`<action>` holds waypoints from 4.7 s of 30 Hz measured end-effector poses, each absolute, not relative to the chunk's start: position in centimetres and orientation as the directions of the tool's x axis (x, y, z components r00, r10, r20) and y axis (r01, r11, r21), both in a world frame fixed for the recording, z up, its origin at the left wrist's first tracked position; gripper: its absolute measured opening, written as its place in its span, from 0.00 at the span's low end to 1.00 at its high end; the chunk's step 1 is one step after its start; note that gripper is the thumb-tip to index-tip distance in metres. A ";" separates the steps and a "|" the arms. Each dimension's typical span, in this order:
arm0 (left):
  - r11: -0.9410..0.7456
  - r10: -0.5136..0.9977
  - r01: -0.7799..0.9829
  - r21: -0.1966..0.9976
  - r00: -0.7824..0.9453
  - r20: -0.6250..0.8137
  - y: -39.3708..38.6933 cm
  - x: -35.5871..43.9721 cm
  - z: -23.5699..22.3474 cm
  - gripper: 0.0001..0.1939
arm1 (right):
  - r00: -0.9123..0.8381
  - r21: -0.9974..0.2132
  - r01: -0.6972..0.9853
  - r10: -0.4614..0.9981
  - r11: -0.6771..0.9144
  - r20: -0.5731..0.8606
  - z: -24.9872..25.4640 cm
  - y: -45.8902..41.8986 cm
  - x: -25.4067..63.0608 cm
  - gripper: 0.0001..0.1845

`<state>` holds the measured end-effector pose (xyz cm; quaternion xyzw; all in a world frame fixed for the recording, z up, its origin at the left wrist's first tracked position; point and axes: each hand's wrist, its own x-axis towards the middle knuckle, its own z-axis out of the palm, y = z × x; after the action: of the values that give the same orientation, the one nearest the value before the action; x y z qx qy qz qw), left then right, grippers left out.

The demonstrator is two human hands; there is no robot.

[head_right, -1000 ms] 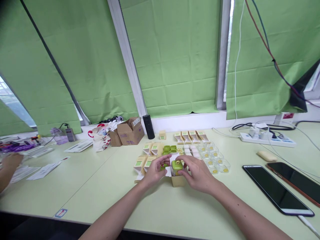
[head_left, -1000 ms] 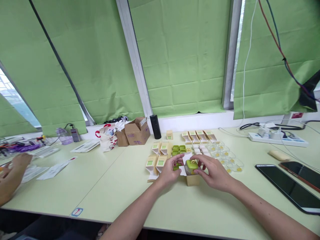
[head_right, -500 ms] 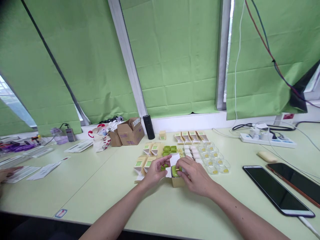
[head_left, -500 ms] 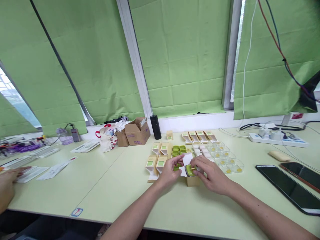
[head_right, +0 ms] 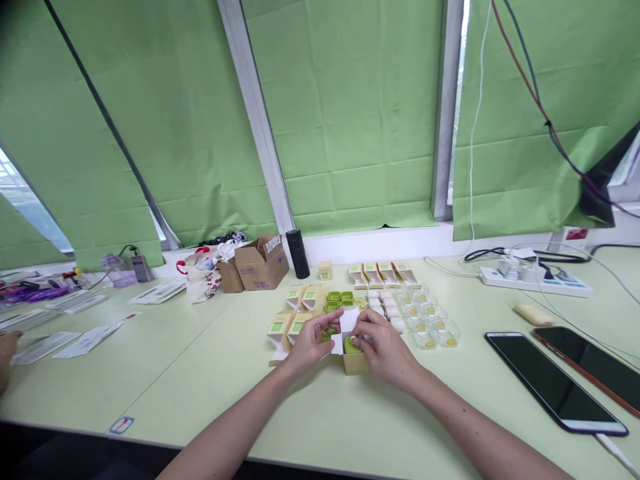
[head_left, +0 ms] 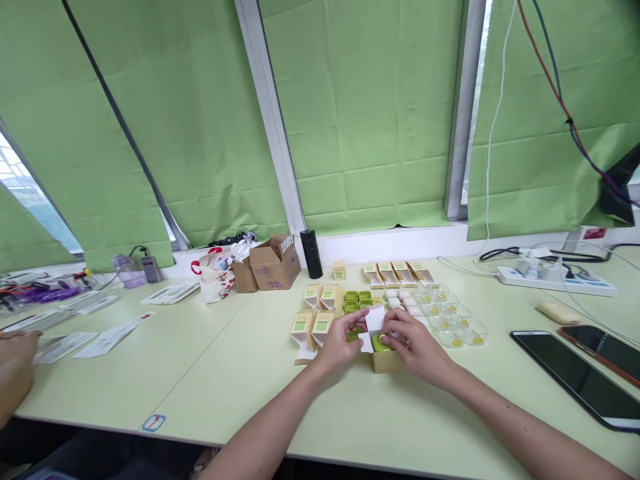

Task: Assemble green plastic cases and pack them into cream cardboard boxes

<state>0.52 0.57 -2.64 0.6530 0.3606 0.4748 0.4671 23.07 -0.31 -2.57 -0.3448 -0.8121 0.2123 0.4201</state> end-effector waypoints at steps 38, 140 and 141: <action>-0.287 0.927 -0.031 0.958 0.244 0.285 -0.3 1.8 -2.0 0.26 | -0.075 -0.970 -0.129 0.973 0.208 0.219 -3.8 1.6 23.3 0.23; -0.783 0.616 0.402 0.475 0.392 0.683 -1.7 0.9 -1.4 0.03 | -0.284 -0.478 0.236 0.531 0.846 0.798 -3.6 -0.7 23.7 0.03; -0.798 0.590 0.422 0.430 0.405 0.699 -1.7 0.9 -1.4 0.03 | -0.295 -0.461 0.241 0.517 0.854 0.804 -3.6 -0.7 23.8 0.04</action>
<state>0.88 -1.70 -1.41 0.8329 0.3037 0.4532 0.0929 23.76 -0.72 -3.57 -0.2383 -0.7946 0.1269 0.5438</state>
